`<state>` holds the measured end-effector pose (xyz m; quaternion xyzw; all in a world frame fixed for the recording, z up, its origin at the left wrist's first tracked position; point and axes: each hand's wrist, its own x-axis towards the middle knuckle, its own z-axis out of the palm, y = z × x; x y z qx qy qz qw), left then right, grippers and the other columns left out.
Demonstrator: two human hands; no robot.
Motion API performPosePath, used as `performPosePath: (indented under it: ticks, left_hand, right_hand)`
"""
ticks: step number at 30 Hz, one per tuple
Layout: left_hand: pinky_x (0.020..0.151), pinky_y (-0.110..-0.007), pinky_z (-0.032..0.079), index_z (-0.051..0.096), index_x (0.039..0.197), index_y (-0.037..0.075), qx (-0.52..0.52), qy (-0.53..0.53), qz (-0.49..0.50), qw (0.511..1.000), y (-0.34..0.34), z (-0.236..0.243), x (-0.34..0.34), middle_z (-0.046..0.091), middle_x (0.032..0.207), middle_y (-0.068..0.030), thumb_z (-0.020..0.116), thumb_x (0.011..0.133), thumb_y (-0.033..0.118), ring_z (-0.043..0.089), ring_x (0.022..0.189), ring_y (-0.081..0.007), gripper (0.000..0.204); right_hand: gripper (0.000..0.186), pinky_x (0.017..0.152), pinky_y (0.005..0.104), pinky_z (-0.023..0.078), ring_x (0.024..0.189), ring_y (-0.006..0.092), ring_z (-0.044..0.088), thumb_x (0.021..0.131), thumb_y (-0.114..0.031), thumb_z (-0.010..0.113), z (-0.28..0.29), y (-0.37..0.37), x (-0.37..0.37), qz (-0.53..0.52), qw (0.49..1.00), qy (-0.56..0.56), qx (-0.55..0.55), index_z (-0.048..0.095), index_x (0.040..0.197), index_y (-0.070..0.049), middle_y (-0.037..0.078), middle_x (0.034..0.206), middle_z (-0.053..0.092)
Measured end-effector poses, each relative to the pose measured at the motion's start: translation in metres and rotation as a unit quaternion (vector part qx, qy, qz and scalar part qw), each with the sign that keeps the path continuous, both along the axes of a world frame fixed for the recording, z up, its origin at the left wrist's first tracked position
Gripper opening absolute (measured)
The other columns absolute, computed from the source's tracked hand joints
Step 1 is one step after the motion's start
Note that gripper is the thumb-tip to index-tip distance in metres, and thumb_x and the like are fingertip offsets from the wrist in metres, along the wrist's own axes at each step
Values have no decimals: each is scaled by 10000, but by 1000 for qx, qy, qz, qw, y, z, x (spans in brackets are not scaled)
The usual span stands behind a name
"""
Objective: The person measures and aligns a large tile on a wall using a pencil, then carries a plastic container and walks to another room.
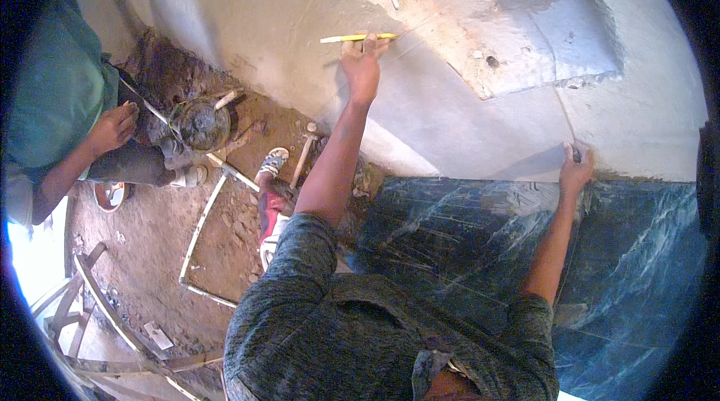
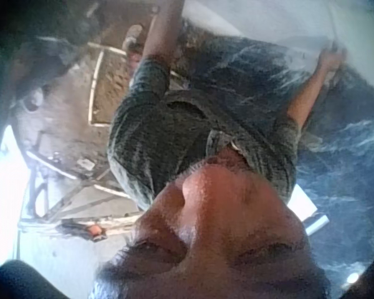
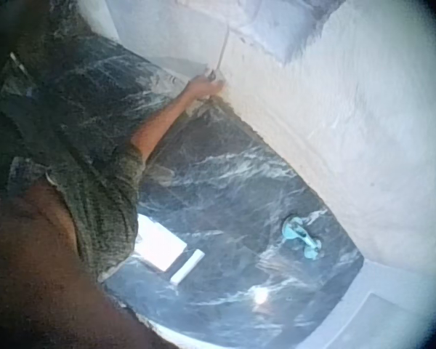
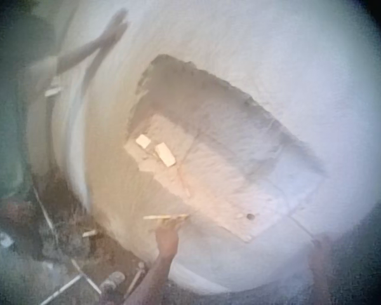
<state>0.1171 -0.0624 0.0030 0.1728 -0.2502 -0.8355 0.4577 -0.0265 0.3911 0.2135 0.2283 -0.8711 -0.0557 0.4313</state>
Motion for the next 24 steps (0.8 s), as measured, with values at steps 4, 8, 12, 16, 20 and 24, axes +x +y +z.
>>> performPosePath:
  ticks: [4,8,12,16,20,24]
  left_hand:
    - [739,-322,575,413,1071,-101,9,12,-5,1000,-5,2,2,591,956,-215,508,917,18,667,854,-282,216]
    - [732,-324,584,402,1077,-112,9,23,-9,1000,-5,5,-2,585,960,-233,502,915,11,669,851,-293,227]
    - [721,-325,590,392,1095,-119,8,31,-23,999,-6,7,-3,579,976,-240,501,913,7,670,844,-300,246]
    - [711,-336,594,392,1105,-125,15,21,-39,999,-4,11,-4,577,977,-236,493,908,-8,669,848,-306,251]
    - [696,-348,597,398,1099,-121,14,25,-33,999,-7,5,-8,583,967,-237,479,907,-18,672,838,-308,232]
    - [691,-347,599,408,1081,-113,17,27,-23,999,-7,5,-9,587,960,-239,471,910,-15,675,824,-306,206]
  right_hand:
    - [269,728,368,456,768,294,585,785,-218,721,7,-23,15,42,997,-59,-8,671,896,22,158,856,627]
    - [275,730,377,450,770,294,577,787,-223,720,8,-19,15,21,999,-48,5,664,902,21,150,841,619]
    - [282,737,384,445,772,295,569,791,-232,718,2,-9,6,-14,1000,5,16,658,894,24,148,827,608]
    - [295,749,388,444,780,297,570,788,-245,723,1,0,3,0,1000,4,1,656,887,25,153,831,610]
    - [377,846,410,406,916,349,537,781,-285,724,4,-14,10,-16,999,-35,-2,642,942,46,212,966,585]
    - [562,1036,458,325,1175,448,453,780,-373,709,12,-24,17,-62,982,-168,-63,602,1073,94,319,1216,516]
